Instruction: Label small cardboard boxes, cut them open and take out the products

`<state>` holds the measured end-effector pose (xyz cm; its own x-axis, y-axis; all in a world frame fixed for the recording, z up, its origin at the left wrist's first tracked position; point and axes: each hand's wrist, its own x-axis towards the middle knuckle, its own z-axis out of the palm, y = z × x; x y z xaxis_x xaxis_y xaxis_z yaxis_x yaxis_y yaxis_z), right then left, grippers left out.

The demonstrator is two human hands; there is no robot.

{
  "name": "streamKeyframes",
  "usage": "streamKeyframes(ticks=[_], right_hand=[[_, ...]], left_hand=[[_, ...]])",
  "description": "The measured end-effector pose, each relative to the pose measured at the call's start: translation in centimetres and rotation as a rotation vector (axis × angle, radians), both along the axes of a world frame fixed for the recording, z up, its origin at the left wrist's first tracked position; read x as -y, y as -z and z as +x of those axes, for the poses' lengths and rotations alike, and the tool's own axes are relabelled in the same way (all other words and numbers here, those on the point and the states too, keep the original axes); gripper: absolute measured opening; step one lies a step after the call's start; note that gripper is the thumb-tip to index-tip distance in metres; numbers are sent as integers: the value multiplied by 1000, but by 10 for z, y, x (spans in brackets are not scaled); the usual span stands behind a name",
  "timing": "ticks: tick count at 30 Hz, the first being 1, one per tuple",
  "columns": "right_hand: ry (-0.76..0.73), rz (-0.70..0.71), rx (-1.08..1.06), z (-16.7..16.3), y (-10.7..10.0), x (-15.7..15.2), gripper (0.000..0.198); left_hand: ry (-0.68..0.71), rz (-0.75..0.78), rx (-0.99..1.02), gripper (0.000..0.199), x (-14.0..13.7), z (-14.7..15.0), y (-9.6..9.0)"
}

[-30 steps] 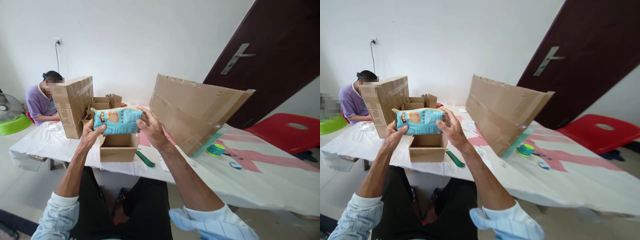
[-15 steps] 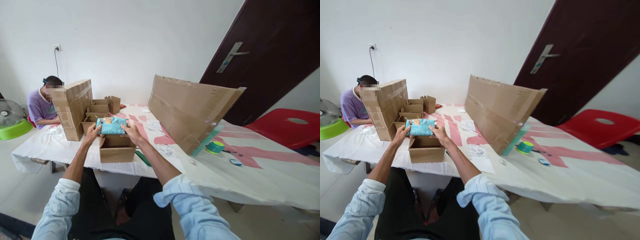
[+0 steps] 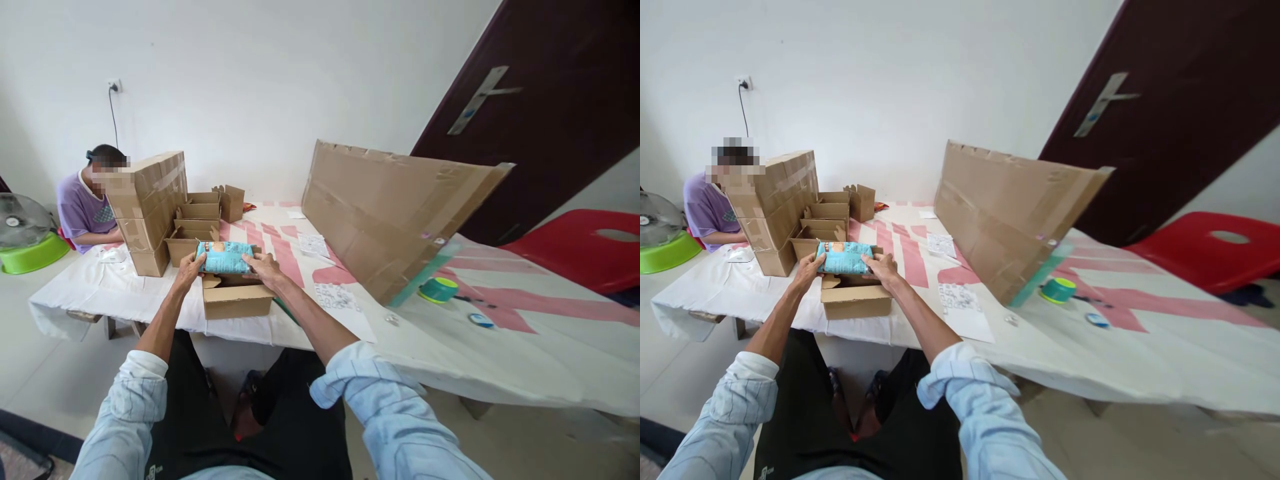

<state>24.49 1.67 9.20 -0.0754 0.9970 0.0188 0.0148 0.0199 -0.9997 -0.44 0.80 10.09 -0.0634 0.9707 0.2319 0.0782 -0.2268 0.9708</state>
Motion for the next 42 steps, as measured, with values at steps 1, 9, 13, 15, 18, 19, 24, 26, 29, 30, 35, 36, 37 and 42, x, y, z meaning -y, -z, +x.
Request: streamKeyframes(ticks=[1, 9, 13, 15, 18, 19, 24, 26, 29, 30, 35, 36, 37, 42], right_hand=[[6, 0, -5, -1, -2, 1, 40], [-34, 170, -117, 7, -54, 8, 58], [-52, 367, -199, 14, -84, 13, 70], [-41, 417, -210, 17, -96, 19, 72], [-42, 483, -225, 19, -108, 28, 70], [-53, 503, -240, 19, -111, 31, 68], [-65, 560, -324, 19, -116, 38, 60], [-26, 561, -330, 18, -115, 38, 58], [32, 560, -324, 15, -111, 37, 57], [41, 559, -320, 15, -109, 36, 57], [28, 577, -244, 15, -97, 28, 58], [38, 587, -215, 18, -92, 25, 59], [63, 593, -174, 22, -87, 23, 60], [280, 398, 202, 55, -38, 12, 85]], left_hand=[[0, 3, 3, 69, 0, 1, -2], [16, 156, 56, 67, 5, 2, -47], [24, 251, 79, 67, 10, 2, -79], [36, 298, 92, 65, 14, 2, -91], [74, 376, 120, 63, 21, 4, -103], [86, 395, 129, 62, 24, 4, -105], [116, 442, 129, 60, 36, 4, -114], [126, 443, 113, 60, 40, 4, -116], [164, 424, 67, 57, 43, 2, -117], [176, 416, 55, 56, 42, 1, -116], [152, 422, 110, 51, 33, -3, -108], [134, 429, 136, 50, 30, -6, -106], [113, 434, 161, 49, 27, -11, -104], [-50, 452, 256, 51, 14, -48, -96]])
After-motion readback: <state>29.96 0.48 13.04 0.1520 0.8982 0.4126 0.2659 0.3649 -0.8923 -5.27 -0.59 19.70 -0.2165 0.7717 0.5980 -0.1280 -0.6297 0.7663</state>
